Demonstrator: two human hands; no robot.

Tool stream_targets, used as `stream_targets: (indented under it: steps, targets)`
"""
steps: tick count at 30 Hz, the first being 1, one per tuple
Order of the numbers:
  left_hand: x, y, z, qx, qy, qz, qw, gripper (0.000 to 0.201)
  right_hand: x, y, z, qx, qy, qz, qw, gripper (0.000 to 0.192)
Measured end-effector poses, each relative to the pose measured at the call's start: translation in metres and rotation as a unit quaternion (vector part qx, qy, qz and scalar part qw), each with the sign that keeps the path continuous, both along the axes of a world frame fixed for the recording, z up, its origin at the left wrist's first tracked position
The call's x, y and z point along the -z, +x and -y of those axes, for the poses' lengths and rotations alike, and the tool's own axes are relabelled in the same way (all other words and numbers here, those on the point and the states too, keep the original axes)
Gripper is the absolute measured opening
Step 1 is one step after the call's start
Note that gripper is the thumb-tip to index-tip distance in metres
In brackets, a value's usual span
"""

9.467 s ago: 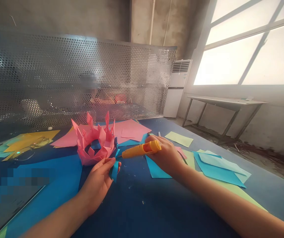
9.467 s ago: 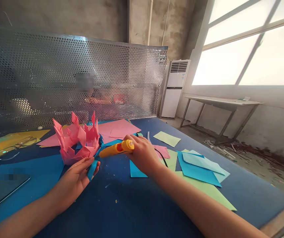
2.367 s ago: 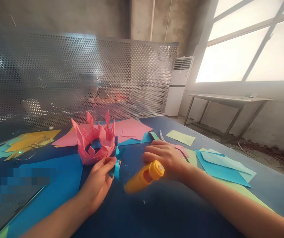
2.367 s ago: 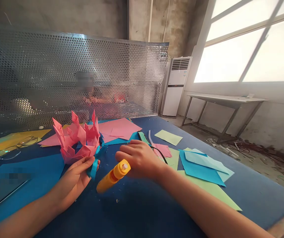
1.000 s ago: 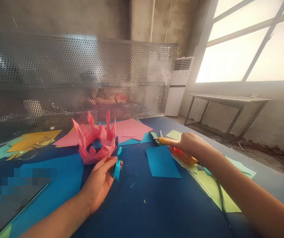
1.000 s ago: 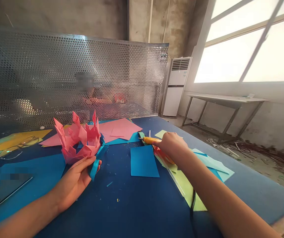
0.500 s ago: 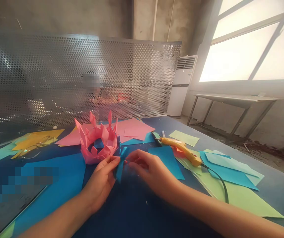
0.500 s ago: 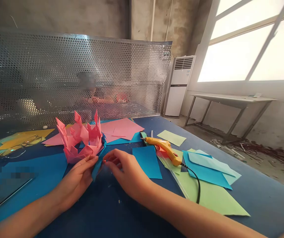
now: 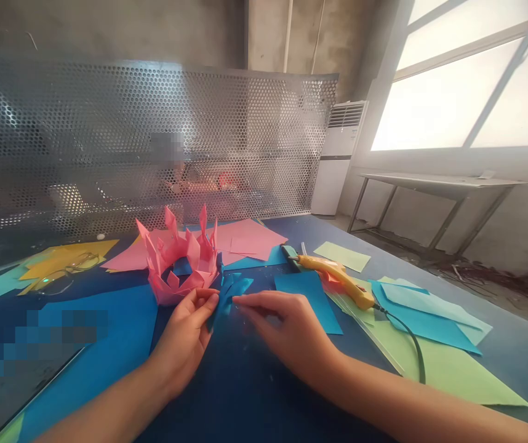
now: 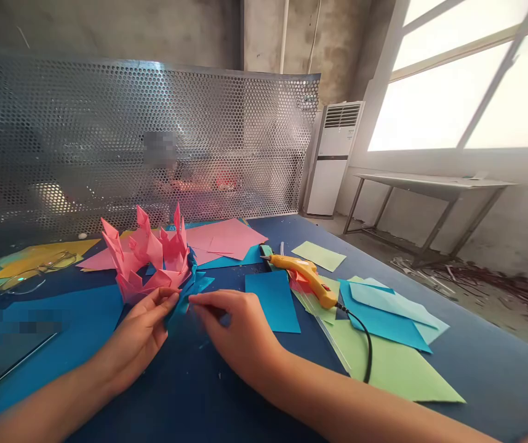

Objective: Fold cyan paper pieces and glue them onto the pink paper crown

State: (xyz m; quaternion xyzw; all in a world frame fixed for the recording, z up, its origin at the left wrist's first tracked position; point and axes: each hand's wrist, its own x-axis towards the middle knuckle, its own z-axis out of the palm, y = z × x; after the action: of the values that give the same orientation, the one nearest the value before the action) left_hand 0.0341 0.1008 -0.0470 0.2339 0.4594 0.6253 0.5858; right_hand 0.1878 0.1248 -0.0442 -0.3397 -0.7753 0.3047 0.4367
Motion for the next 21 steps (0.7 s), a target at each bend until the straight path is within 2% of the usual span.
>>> stream_targets:
  steps: [5, 7, 10, 13, 15, 17, 19, 21]
  targets:
    - [0.001, 0.000, -0.003, -0.044, -0.005, 0.002, 0.999, 0.025, -0.003, 0.007, 0.005, -0.039, 0.182, 0.081, 0.979, 0.025]
    - [0.002, -0.001, -0.003, -0.051, -0.006, 0.005, 0.999, 0.026, -0.006, 0.010, 0.005, -0.064, 0.275, 0.094, 0.955, 0.026]
    - [0.002, -0.002, -0.004, -0.050, -0.007, 0.009, 0.999, 0.024, -0.013, 0.014, 0.004, -0.091, 0.407, 0.112, 0.902, 0.025]
    - [0.002, -0.001, -0.004, -0.047, -0.011, 0.012, 0.999, 0.023, -0.016, 0.016, 0.004, -0.115, 0.475, 0.097, 0.867, 0.020]
    - [0.001, 0.000, -0.004, -0.045, -0.008, 0.015, 0.999, 0.022, -0.016, 0.017, 0.005, -0.134, 0.486, 0.079, 0.860, 0.017]
    - [0.000, 0.000, -0.004, -0.043, -0.006, 0.017, 0.999, 0.022, -0.016, 0.017, 0.005, -0.156, 0.453, 0.064, 0.876, 0.022]
    - [0.000, 0.000, -0.004, -0.041, -0.006, 0.019, 0.999, 0.022, -0.016, 0.016, 0.003, -0.171, 0.357, 0.066, 0.916, 0.032]
    - [0.000, 0.000, -0.003, -0.042, -0.008, 0.020, 0.999, 0.022, -0.017, 0.016, 0.000, -0.152, 0.210, 0.099, 0.961, 0.037]
